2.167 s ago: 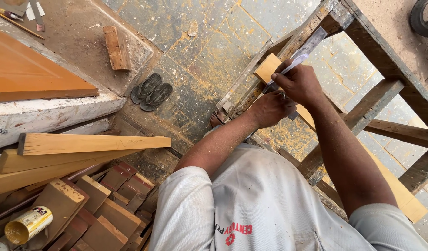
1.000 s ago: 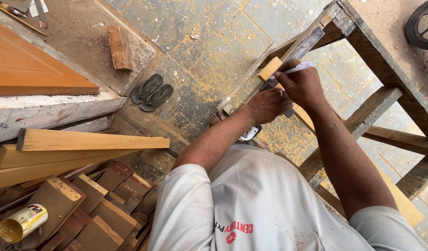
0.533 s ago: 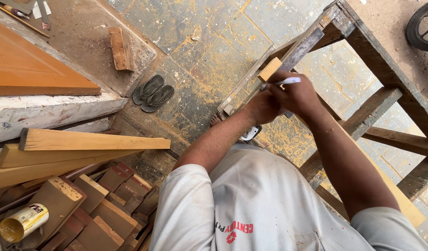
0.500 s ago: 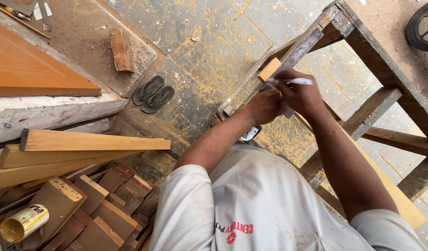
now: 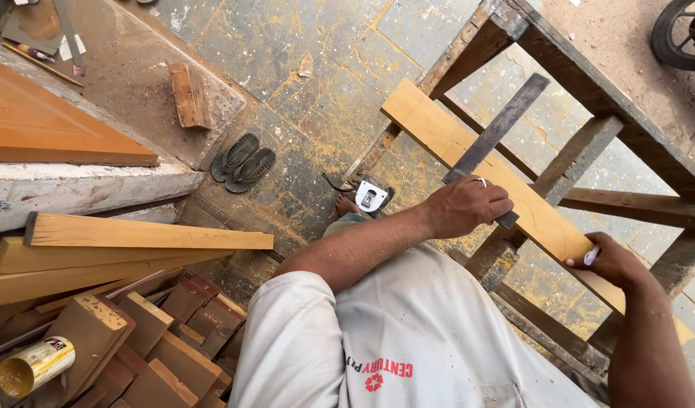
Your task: Measuring and marking a wooden piece using a tape measure and a square tool.
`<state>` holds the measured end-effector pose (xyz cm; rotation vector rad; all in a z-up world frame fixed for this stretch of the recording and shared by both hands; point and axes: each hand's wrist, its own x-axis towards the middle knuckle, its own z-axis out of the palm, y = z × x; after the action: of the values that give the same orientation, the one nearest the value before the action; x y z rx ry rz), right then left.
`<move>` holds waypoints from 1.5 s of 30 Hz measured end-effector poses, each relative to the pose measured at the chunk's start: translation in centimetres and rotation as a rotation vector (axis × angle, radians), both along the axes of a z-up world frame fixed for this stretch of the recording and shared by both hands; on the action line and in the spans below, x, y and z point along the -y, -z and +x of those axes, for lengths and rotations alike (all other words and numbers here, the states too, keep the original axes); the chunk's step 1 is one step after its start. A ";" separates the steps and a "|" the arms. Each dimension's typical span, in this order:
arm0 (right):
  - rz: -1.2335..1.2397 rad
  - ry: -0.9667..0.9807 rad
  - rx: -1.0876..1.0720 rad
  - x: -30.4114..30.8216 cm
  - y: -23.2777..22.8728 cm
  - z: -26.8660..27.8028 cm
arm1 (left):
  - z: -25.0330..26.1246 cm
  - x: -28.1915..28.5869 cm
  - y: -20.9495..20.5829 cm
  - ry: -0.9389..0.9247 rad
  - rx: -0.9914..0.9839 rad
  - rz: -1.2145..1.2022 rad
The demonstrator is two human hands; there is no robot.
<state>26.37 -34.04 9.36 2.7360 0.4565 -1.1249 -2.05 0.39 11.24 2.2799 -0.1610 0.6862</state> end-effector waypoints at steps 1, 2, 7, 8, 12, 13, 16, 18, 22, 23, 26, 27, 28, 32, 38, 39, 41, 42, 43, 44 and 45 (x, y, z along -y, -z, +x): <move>-0.052 -0.060 -0.015 -0.1 -0.5 -0.1 | 0.2 0.9 -0.1 0.008 0.008 0.035; -0.104 -0.120 -0.031 -0.3 -1.0 -0.2 | 0.4 1.7 -0.2 0.017 0.017 0.070; 0.132 -0.190 0.275 -1.8 -3.9 -4.9 | 1.4 3.0 2.2 -0.058 -0.036 0.234; 0.166 -0.281 0.406 -1.1 -4.3 -6.5 | 1.0 3.9 3.1 -0.068 -0.068 0.252; 0.161 -0.384 0.501 -2.8 -5.1 -6.6 | 1.3 2.1 4.1 -0.177 -0.047 0.366; 0.139 -0.370 0.468 -2.6 -5.2 -6.9 | 1.3 2.1 5.0 -0.139 -0.124 0.405; 0.117 -0.366 0.458 -2.4 -5.2 -7.3 | 1.0 0.5 4.7 -0.134 -0.141 0.472; 0.120 -0.380 0.478 -2.8 -5.5 -7.6 | 0.8 -1.1 3.7 -0.174 -0.085 0.500; 0.105 -0.301 0.443 -4.9 -7.1 -8.6 | 0.9 -3.6 3.0 -0.174 -0.058 0.481; 0.075 -0.252 0.411 -5.4 -7.7 -8.9 | 1.0 -4.0 3.1 -0.161 -0.069 0.448; 0.312 -0.239 0.478 -6.2 -7.7 -9.4 | 1.6 -3.8 4.5 -0.098 -0.189 0.426; 0.314 -0.239 0.480 -7.5 -8.1 -9.9 | 1.5 -3.9 4.6 -0.099 -0.187 0.428; 0.477 -0.212 0.460 -8.7 -8.5 -10.4 | 1.5 -4.1 4.7 -0.106 -0.179 0.430; 0.953 -0.169 0.333 -14.1 -9.7 -12.2 | 1.2 -4.1 4.4 -0.112 -0.151 0.344; 1.131 -0.294 0.153 -23.0 -11.8 -14.5 | 1.6 -4.0 5.4 -0.146 -0.119 0.314; 1.128 -0.301 0.149 -23.9 -11.8 -14.6 | 1.6 -4.0 5.5 -0.153 -0.120 0.310; 1.047 -0.330 0.086 -25.7 -11.6 -14.8 | 1.7 -3.9 5.8 -0.150 -0.100 0.309; 1.045 -0.335 0.081 -26.4 -11.4 -14.8 | 1.7 -3.9 6.0 -0.156 -0.103 0.306; 1.020 -0.310 0.031 -27.1 -11.3 -14.9 | 1.8 -3.8 6.3 -0.155 -0.102 0.326; 0.993 -0.284 -0.018 -27.8 -11.2 -14.8 | 1.9 -3.8 6.6 -0.153 -0.102 0.346; 0.991 -0.286 -0.019 -28.4 -10.9 -14.8 | 1.9 -3.7 6.5 -0.155 -0.101 0.344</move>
<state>11.62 -5.67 20.25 3.2109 1.7390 -1.0064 -0.19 4.09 4.70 2.6733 -0.0565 0.6605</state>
